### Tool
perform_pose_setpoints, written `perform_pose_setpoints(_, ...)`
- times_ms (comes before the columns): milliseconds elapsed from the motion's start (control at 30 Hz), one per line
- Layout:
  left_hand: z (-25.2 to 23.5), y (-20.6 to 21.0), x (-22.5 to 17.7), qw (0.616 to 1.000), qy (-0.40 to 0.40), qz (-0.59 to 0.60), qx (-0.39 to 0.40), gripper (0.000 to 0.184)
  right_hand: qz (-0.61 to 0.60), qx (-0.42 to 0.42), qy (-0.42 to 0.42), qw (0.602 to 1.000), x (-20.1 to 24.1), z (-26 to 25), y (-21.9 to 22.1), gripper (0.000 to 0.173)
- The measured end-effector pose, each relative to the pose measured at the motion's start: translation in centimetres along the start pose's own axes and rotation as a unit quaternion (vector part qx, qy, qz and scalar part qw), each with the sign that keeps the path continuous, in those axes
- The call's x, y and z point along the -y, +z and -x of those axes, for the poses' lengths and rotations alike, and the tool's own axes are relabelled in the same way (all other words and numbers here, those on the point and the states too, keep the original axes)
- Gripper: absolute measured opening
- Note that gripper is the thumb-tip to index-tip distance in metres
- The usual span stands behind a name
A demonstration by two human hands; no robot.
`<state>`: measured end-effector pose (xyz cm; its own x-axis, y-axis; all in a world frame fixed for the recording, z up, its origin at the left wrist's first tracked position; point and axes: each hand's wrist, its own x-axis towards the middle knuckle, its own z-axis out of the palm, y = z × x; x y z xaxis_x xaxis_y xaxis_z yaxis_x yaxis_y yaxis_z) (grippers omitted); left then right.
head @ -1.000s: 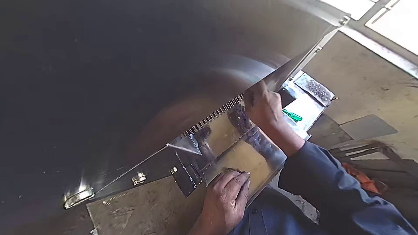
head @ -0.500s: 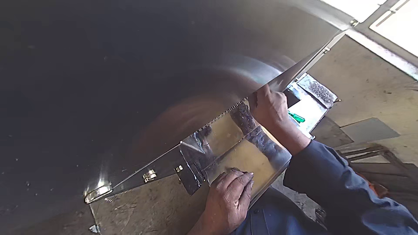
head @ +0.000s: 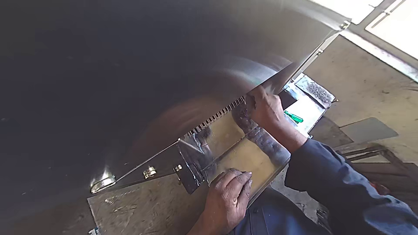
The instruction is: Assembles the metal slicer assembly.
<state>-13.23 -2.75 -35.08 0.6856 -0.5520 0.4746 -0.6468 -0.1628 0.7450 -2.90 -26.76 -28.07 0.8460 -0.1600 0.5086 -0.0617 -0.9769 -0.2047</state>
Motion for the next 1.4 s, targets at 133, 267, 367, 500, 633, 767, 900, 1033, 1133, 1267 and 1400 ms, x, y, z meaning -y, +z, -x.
perform_pose_setpoints(133,0.1,0.0,-0.1,1.000,-0.006,0.002,0.006,0.022,0.034,0.033,0.032,0.998,1.1,-0.3,-0.4,0.024)
perform_pose_setpoints(267,-0.1,0.1,0.1,1.000,0.001,0.000,-0.005,0.022,0.011,0.008,0.003,1.000,0.6,0.1,0.2,0.019)
perform_pose_setpoints(367,0.1,0.1,0.0,1.000,-0.004,0.005,0.001,0.022,0.024,-0.053,-0.014,0.998,0.8,-0.4,-0.6,0.016)
perform_pose_setpoints(500,-0.1,0.0,0.0,1.000,-0.009,0.001,0.003,0.022,0.041,0.047,-0.019,0.998,-0.4,0.4,0.8,0.021)
perform_pose_setpoints(633,-0.1,0.1,-0.2,1.000,-0.016,-0.005,0.000,0.022,0.035,-0.019,-0.045,0.998,-0.3,-0.4,-0.5,0.024)
perform_pose_setpoints(767,-0.1,0.1,-0.6,0.999,-0.036,-0.016,-0.019,0.020,0.014,-0.072,-0.037,0.997,0.6,-0.9,-2.2,0.020)
perform_pose_setpoints(900,-0.3,0.1,-0.8,0.997,-0.059,-0.014,-0.042,0.019,-0.134,0.022,0.010,0.991,-2.6,1.1,-5.2,0.018)
perform_pose_setpoints(1033,-0.8,0.3,-1.7,0.989,-0.133,-0.019,-0.058,0.019,-0.229,0.089,-0.004,0.969,-8.3,5.0,-5.8,0.026)
perform_pose_setpoints(1133,-1.8,1.0,-2.9,0.971,-0.214,-0.078,-0.070,0.021,-0.311,0.117,-0.036,0.942,-10.4,6.9,-6.1,0.031)
perform_pose_setpoints(1267,-3.5,2.7,-5.4,0.931,-0.298,-0.199,-0.068,0.024,-0.395,0.159,-0.115,0.898,-10.9,9.4,-5.3,0.028)
perform_pose_setpoints(1400,-5.9,6.5,-6.8,0.891,-0.297,-0.336,-0.075,0.025,-0.340,0.088,-0.270,0.896,-11.0,10.4,-4.5,0.022)
